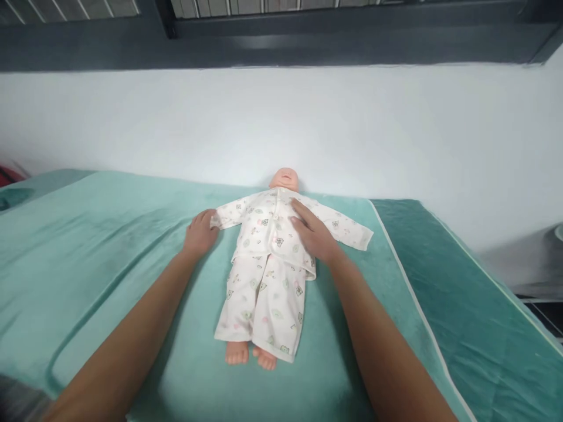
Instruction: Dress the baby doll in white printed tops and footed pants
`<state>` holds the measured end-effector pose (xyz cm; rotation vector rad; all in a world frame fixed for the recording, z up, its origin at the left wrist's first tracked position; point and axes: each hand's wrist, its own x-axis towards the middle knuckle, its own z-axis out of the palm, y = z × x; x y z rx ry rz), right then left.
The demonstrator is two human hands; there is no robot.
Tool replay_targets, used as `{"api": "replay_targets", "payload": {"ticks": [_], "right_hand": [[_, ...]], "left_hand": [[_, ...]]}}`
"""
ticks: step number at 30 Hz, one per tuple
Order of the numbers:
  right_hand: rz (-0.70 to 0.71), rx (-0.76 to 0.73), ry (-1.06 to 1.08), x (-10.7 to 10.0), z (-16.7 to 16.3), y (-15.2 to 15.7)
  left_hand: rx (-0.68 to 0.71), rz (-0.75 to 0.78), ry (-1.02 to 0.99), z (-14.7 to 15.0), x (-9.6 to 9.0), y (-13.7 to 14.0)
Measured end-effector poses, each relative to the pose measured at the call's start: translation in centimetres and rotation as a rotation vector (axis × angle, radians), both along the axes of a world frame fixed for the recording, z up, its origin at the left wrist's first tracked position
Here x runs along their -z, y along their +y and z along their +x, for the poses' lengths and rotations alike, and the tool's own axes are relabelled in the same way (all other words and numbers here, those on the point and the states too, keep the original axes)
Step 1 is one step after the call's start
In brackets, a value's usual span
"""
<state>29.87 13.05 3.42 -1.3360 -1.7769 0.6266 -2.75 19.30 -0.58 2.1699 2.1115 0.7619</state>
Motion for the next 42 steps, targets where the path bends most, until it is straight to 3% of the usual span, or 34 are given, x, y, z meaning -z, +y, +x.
{"api": "replay_targets", "payload": {"ticks": [5,8,12,16,23,26,28,31,34,37,42], "right_hand": [[0.095,0.431,-0.345,5.5,7.6,-1.5],[0.052,0.617,-0.427,7.0,10.7,-2.2],[-0.028,0.831,-0.357,6.9,11.8,-2.3],[-0.090,0.890,-0.261,6.4,12.0,-1.8],[0.008,0.984,-0.204,5.4,12.2,-2.1],[0.178,0.866,-0.229,4.1,8.7,-3.9],[0.301,0.633,-0.150,3.1,4.6,-6.4],[0.274,0.261,-0.025,1.6,-2.2,-12.0],[0.213,-0.067,-0.042,0.6,-7.0,-17.5],[0.182,-0.118,-0.139,0.5,-9.3,-20.8],[0.195,0.069,-0.381,1.2,-11.3,-21.7]], "left_hand": [[-0.099,-0.018,-0.007,-1.5,0.2,0.6],[-0.087,-0.018,-0.015,-1.7,0.2,0.5],[-0.130,0.063,-0.076,-2.0,0.3,0.4],[-0.122,0.119,-0.141,-2.5,0.3,1.1],[-0.180,0.240,-0.241,-3.2,0.1,2.8],[-0.190,0.225,-0.245,-3.0,0.1,2.7],[-0.202,0.238,-0.268,-2.8,0.1,2.4],[-0.217,0.273,-0.307,-2.6,0.2,1.6],[-0.202,0.270,-0.310,-2.5,0.3,0.6],[-0.160,0.252,-0.318,-2.4,0.5,-0.9],[-0.122,0.228,-0.354,-2.4,0.7,-3.5]]}}
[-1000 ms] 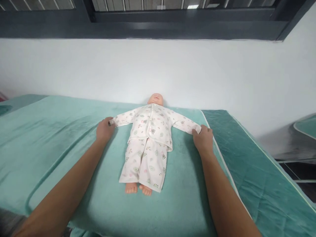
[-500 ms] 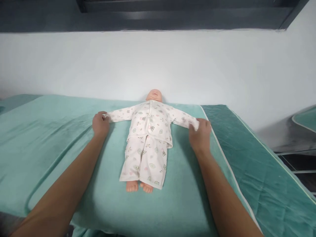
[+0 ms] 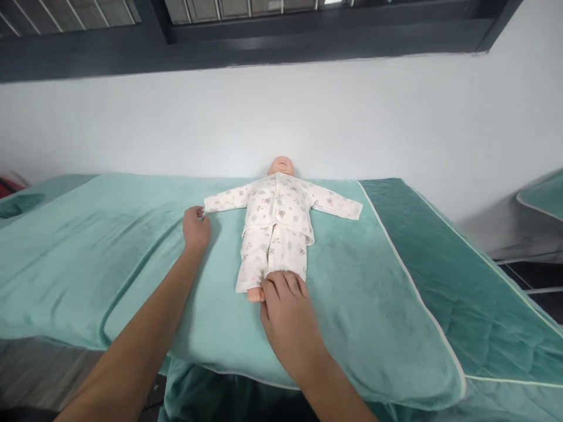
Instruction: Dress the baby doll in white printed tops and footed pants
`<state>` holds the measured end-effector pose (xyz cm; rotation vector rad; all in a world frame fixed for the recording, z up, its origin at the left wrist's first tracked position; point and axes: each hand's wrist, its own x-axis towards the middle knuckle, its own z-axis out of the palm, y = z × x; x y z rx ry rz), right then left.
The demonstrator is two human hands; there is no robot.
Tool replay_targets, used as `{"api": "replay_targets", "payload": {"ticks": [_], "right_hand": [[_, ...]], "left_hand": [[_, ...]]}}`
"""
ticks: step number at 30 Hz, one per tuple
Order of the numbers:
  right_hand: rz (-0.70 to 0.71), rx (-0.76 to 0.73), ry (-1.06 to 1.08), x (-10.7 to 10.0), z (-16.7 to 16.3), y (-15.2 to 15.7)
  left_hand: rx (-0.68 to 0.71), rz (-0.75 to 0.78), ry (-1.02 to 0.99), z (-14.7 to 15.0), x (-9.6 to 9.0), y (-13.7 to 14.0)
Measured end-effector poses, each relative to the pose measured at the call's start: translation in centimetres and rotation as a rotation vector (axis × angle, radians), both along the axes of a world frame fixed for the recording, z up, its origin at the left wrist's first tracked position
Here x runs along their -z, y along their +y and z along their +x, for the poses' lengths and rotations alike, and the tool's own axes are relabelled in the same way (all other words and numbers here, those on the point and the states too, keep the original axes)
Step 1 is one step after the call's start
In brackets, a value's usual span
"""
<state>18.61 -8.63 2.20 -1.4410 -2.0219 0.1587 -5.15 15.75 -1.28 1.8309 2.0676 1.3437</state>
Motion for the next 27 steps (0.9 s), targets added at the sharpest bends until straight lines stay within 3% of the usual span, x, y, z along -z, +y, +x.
{"api": "replay_targets", "payload": {"ticks": [5,12,16,21,27], "right_hand": [[0.072,0.112,-0.110,0.2,-0.9,1.2],[0.178,0.019,0.148,-1.7,-0.9,0.2],[0.193,-0.015,0.148,-2.1,-1.2,-0.8],[0.147,0.034,0.192,-0.1,0.1,-1.8],[0.028,0.304,0.169,3.2,1.9,-1.9]], "left_hand": [[0.020,-0.019,-0.051,-0.2,0.0,-2.1],[0.036,-0.030,-0.114,-0.3,0.4,-2.8],[0.056,-0.034,-0.143,-0.3,0.3,-2.5],[0.077,-0.055,-0.170,-0.4,0.4,-2.2],[0.096,-0.065,-0.171,-0.4,0.7,-1.8]]}}
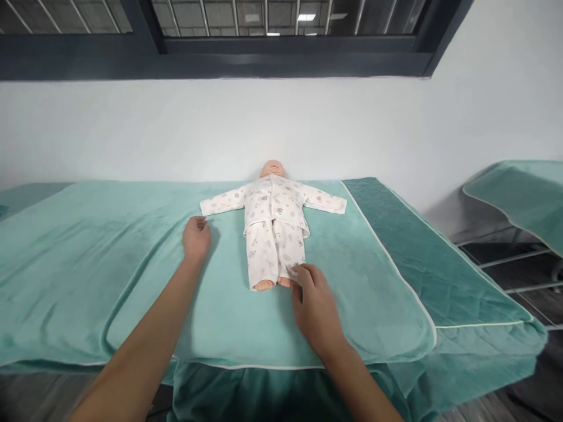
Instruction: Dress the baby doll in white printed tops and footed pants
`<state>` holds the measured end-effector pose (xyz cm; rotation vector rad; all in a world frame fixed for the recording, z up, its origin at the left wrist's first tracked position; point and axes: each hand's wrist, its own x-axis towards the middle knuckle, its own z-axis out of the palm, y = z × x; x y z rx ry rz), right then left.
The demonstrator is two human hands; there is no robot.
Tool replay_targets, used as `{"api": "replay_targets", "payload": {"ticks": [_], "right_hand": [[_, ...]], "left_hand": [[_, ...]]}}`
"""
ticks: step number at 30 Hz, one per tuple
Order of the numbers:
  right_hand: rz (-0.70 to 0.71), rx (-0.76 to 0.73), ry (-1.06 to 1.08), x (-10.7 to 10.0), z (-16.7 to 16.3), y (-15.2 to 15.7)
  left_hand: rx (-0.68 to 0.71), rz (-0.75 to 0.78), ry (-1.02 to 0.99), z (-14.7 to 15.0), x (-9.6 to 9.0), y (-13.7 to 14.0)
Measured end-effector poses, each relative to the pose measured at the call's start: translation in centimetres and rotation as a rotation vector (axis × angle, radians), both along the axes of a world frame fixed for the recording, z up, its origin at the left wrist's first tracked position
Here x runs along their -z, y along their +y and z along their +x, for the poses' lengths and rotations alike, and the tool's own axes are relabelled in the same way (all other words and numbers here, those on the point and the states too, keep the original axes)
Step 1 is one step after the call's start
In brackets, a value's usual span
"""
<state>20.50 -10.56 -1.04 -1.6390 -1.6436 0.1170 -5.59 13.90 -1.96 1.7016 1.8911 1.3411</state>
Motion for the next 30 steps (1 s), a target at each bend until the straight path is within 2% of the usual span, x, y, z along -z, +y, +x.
{"api": "replay_targets", "payload": {"ticks": [3,5,8,11,13,18,21,25,30], "right_hand": [[-0.078,0.034,0.017,0.3,0.4,1.0],[-0.088,0.015,0.075,-0.5,0.6,1.4],[-0.005,-0.032,0.200,-2.5,0.7,1.0],[0.083,-0.045,0.234,-4.1,0.7,0.0],[0.087,-0.041,0.206,-4.1,0.8,-0.5],[0.040,-0.059,0.093,-1.7,1.1,-0.6],[0.041,-0.071,0.061,-1.2,1.0,-0.3],[0.031,-0.130,0.039,-2.7,0.3,0.6],[0.141,-0.158,0.067,-4.5,-0.2,0.8]], "left_hand": [[0.009,0.000,-0.019,-0.1,0.0,0.0],[0.015,0.001,-0.040,-0.2,0.0,0.0],[0.016,0.000,-0.071,-0.3,-0.1,-0.2],[0.015,-0.002,-0.090,-0.3,-0.2,-0.3],[0.013,-0.005,-0.095,-0.2,-0.3,-0.4],[0.009,-0.025,-0.103,-0.1,-0.3,-0.4],[0.012,-0.029,-0.098,-0.1,-0.3,-0.4],[0.015,-0.032,-0.100,-0.2,-0.3,-0.3],[0.025,-0.035,-0.108,-0.3,-0.2,-0.2]]}}
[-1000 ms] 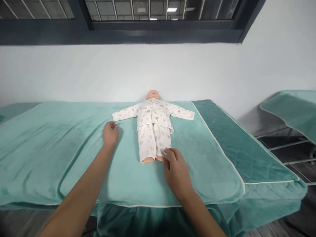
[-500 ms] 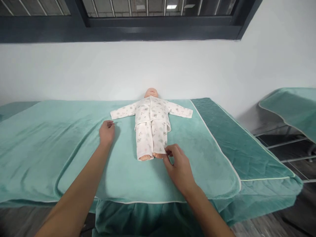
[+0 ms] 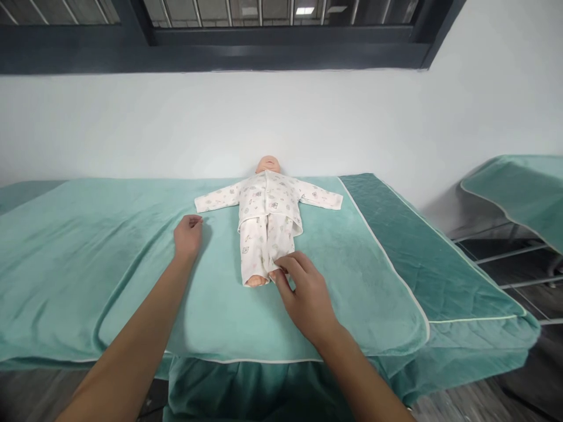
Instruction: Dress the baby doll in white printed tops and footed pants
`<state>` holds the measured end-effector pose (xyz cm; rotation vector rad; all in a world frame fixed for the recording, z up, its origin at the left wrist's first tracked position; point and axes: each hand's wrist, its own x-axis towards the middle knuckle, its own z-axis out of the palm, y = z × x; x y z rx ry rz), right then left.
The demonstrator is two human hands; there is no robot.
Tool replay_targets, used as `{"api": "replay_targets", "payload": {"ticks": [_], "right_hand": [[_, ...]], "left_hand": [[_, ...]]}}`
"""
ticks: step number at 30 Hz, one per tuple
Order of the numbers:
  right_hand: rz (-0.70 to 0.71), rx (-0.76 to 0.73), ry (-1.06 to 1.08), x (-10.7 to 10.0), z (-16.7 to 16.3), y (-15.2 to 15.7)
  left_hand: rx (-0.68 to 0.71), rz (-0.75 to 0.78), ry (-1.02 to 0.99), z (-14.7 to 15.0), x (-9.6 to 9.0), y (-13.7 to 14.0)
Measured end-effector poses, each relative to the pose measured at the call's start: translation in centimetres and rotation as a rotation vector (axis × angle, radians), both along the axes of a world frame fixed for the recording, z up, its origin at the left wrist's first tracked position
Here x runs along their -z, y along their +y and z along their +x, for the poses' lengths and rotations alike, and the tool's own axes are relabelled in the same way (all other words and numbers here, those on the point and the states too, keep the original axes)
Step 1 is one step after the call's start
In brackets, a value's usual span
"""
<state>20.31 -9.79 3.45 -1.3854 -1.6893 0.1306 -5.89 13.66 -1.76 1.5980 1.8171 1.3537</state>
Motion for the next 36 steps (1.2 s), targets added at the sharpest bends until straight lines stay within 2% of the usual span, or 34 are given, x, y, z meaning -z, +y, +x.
{"api": "replay_targets", "payload": {"ticks": [4,7,14,18,21,27,36], "right_hand": [[0.019,0.055,-0.069,0.1,0.0,-0.5],[0.018,0.029,-0.209,0.8,-0.3,-0.6],[0.016,0.097,-0.423,1.6,-2.0,0.8],[0.017,0.143,-0.439,1.6,-2.2,1.4],[0.072,0.163,-0.424,1.6,-2.2,1.3],[0.177,0.122,-0.311,1.1,-2.6,0.9],[0.126,0.128,-0.366,1.5,-2.8,0.4]], "left_hand": [[0.001,0.002,0.000,0.0,0.2,0.1],[0.001,0.001,0.000,0.0,0.2,0.1],[0.007,0.004,-0.007,-0.1,0.1,0.1],[0.014,0.005,-0.006,-0.1,0.1,0.0],[0.014,0.001,-0.001,-0.1,0.0,0.0],[0.012,-0.012,0.020,-0.1,0.1,0.1],[0.004,-0.028,0.045,-0.1,0.0,0.0]]}}
